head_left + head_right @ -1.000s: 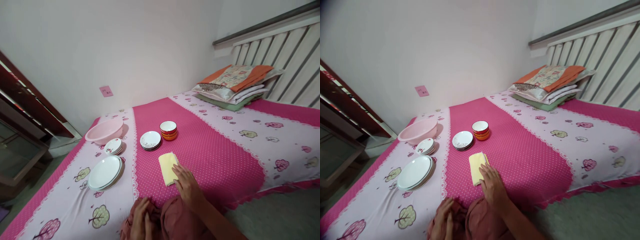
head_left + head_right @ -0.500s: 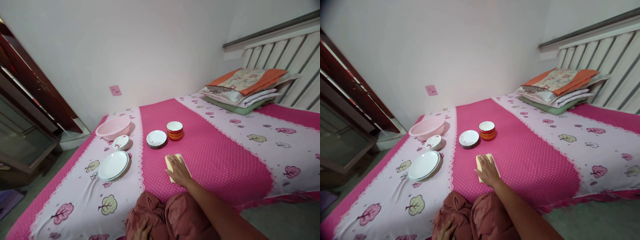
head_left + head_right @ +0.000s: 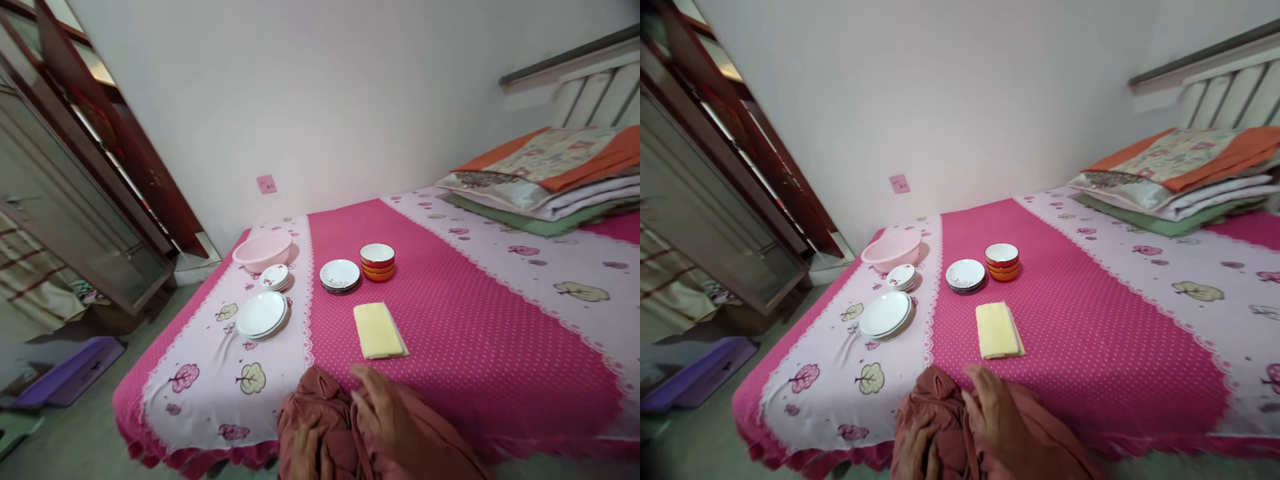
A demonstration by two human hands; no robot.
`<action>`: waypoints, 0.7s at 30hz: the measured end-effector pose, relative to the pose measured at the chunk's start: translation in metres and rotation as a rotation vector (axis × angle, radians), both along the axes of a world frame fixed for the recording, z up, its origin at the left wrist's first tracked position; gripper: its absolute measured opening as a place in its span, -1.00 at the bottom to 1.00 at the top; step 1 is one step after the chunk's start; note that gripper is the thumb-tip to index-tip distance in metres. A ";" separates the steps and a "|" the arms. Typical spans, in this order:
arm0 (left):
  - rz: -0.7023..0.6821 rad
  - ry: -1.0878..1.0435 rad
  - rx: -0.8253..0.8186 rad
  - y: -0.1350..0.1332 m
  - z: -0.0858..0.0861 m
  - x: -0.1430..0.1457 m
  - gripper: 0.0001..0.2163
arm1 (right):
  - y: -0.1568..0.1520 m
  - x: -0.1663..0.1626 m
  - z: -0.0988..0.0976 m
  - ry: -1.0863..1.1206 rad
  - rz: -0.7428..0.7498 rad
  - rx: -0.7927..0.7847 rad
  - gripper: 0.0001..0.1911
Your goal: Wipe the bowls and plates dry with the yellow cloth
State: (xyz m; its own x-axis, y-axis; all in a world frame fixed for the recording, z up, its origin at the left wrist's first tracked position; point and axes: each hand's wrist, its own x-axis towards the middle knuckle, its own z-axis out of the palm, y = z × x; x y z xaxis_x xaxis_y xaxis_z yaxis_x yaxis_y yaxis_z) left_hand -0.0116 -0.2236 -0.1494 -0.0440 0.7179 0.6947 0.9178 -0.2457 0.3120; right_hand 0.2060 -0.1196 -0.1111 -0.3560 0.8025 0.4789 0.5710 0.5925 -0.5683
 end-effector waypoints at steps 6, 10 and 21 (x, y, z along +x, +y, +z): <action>-0.071 -0.053 0.015 -0.010 0.016 0.011 -0.71 | -0.036 -0.001 -0.006 -0.116 0.195 -0.187 -0.72; -0.066 -0.077 0.013 -0.011 0.014 0.022 -0.67 | -0.025 0.005 -0.003 -0.074 0.182 -0.169 -0.71; -0.154 -0.185 0.082 0.006 -0.023 0.005 -0.67 | -0.030 0.014 -0.034 -0.213 0.029 -0.099 -0.85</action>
